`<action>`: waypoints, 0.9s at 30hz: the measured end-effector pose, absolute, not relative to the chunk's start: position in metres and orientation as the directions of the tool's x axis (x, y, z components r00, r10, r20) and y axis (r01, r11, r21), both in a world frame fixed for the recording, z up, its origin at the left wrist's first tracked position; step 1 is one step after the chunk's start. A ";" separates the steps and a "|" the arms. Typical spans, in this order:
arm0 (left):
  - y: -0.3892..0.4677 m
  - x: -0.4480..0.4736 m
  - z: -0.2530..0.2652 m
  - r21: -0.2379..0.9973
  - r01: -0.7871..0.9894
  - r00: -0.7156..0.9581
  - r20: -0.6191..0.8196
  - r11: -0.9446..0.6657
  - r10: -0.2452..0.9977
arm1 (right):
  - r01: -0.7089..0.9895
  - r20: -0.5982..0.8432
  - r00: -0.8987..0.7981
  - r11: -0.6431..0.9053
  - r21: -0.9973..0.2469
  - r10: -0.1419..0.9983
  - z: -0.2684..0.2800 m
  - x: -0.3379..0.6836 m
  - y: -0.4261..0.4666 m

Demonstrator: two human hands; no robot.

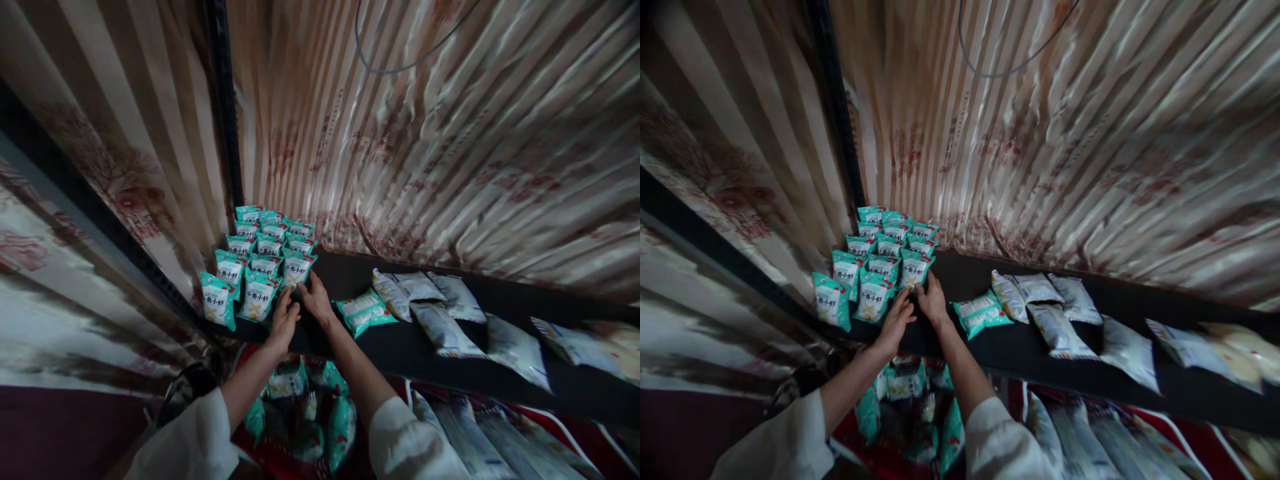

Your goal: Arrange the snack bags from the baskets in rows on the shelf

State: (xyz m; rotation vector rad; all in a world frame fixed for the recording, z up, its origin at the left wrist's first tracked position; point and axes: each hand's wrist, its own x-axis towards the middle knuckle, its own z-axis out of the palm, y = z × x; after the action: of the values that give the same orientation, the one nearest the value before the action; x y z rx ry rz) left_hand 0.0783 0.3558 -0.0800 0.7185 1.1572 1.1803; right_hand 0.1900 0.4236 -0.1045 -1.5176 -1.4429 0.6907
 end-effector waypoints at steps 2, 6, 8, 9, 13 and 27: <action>0.356 0.079 -0.080 0.910 -0.317 -0.039 -0.295 0.268 0.955 | 0.526 0.183 0.160 0.073 -0.847 0.970 -0.104 0.189 0.424; 0.357 0.080 -0.079 0.909 -0.316 -0.036 -0.297 0.271 0.954 | 0.534 0.181 0.179 0.058 -0.844 0.967 -0.106 0.187 0.423; 0.357 0.079 -0.079 0.909 -0.320 -0.035 -0.293 0.267 0.955 | 0.508 0.184 0.188 0.065 -0.859 0.965 -0.107 0.187 0.421; 0.357 0.079 -0.079 0.908 -0.322 -0.036 -0.293 0.266 0.955 | 0.493 0.188 0.188 0.073 -0.867 0.964 -0.108 0.188 0.420; 0.353 0.078 -0.078 0.895 -0.351 -0.038 -0.308 0.276 0.951 | 0.434 0.193 0.204 0.088 -0.897 0.960 -0.107 0.188 0.408; 0.265 0.049 -0.093 0.927 -0.126 -0.134 -0.368 0.353 0.920 | 0.269 0.167 0.224 0.103 -0.958 0.960 -0.099 0.156 0.273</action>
State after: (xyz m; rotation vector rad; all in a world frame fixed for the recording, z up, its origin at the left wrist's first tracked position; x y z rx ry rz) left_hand 0.0495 0.2652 -0.0927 0.7834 1.3991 1.0831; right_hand 0.1565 0.2726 -0.0991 -1.3943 -1.2645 0.7921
